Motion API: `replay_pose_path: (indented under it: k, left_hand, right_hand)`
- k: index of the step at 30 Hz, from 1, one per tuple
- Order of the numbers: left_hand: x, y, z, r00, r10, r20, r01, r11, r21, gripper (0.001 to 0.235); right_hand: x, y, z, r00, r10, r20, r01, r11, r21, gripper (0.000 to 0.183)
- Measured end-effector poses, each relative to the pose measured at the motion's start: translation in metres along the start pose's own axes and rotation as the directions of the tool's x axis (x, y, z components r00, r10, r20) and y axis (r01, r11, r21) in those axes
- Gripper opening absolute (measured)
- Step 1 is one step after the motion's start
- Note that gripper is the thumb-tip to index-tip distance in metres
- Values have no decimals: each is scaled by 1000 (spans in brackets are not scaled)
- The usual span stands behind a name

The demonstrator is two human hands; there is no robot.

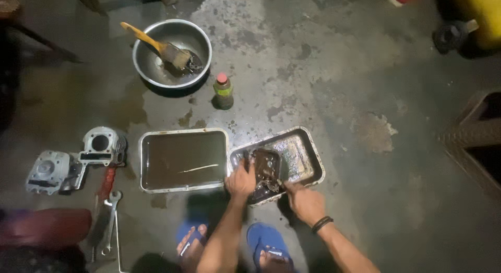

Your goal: The person scrubs a greasy engine part with a green brush inside a metal tray filled with liquid. The person holds the part with one hand and scrubs it with the other, turning it over to clean different sides. Nearby, a disassembled engine block and a bowl with a brush are visible on the floor.

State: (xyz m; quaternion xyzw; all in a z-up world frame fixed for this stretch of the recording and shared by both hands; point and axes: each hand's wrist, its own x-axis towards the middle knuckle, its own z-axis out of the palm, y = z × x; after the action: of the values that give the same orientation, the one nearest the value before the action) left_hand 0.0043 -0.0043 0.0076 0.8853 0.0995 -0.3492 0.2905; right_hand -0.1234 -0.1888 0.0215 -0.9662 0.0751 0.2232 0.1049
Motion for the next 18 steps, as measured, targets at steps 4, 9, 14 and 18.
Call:
replay_pose_path:
  k: [4, 9, 14, 18]
  left_hand:
    - [-24, 17, -23, 999, -33, 34, 29, 994, 107, 57]
    - [-7, 18, -27, 1000, -11, 14, 9, 992, 122, 53]
    - [10, 27, -38, 993, 121, 17, -122, 988, 98, 48]
    - [55, 17, -36, 967, 256, 0, -248, 933, 261, 33]
  right_hand:
    - [-13, -33, -98, 927, 369, 73, -366, 929, -53, 39]
    - [-11, -5, -86, 949, 315, -31, -313, 948, 57, 39]
    - [-11, 33, -55, 928, 373, -17, -365, 915, 170, 40]
    - [-15, 51, -64, 914, 399, -78, -352, 873, 339, 39]
